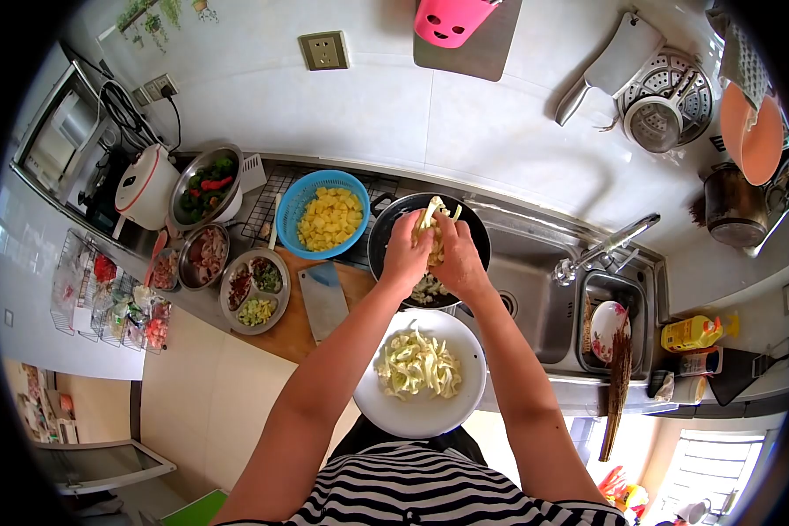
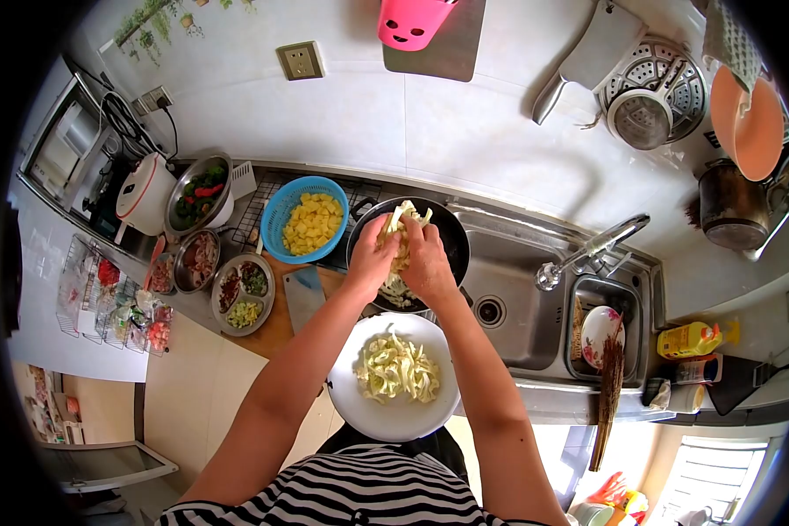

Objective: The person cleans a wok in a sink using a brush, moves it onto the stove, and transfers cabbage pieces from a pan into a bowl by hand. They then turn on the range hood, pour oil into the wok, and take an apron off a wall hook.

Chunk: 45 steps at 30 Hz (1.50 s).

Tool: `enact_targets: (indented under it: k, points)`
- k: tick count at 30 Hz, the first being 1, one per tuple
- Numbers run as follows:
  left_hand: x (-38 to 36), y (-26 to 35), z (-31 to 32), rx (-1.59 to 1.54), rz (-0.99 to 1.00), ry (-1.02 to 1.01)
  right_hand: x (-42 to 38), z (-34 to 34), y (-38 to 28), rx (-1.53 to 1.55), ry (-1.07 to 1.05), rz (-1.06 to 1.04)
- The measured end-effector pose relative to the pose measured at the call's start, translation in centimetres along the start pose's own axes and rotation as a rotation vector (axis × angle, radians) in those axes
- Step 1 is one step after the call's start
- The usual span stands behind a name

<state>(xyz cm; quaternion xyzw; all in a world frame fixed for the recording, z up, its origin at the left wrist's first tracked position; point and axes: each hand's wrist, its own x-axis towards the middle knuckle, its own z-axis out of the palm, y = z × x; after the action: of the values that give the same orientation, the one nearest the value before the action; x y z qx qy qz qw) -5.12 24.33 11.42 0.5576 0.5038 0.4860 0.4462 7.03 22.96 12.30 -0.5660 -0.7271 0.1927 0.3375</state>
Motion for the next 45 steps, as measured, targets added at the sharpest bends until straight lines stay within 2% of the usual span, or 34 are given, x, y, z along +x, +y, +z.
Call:
enact_targets:
  k: [12,15,17,27,29,33,35,42,44,45]
  points:
    - [-0.1,-1.1,0.2,-0.043,-0.037,-0.001,-0.3,0.6,0.7,-0.01,0.021,-0.035]
    - [-0.4,-1.1,0.2,0.046,-0.029,-0.004,-0.5,0.6,0.8,-0.001,0.004,-0.027]
    - [-0.5,-1.1,0.3,-0.029,-0.056,0.008,-0.6,0.6,0.9,0.0,-0.001,-0.038]
    - [-1.3,-1.2,0.4,-0.041,-0.016,0.006,-1.6,-0.3,-0.3,0.022,-0.003,-0.026]
    - [-2.5,-1.4,0.1,0.003,0.065,0.016,-2.6,-0.6,-0.8,0.03,0.005,-0.027]
    - [-6.7,-0.7,-0.4,-0.051,0.042,-0.004,-6.0,-0.7,-2.1,0.035,-0.002,-0.04]
    - [-9.4,-1.0,-0.8,-0.016,-0.03,-0.017,-8.3,-0.6,-2.6,0.052,-0.044,-0.013]
    - [-17.7,-4.2,-1.4,0.083,-0.092,0.004,-15.8,1.5,-2.4,0.091,-0.23,0.102]
    - [-19.0,-5.2,-1.7,0.051,-0.255,-0.044,-17.0,1.6,-2.5,0.087,-0.272,0.119]
    - [-19.5,-5.6,-1.8,0.051,-0.256,-0.045,-17.4,1.6,-2.5,0.083,-0.313,0.134]
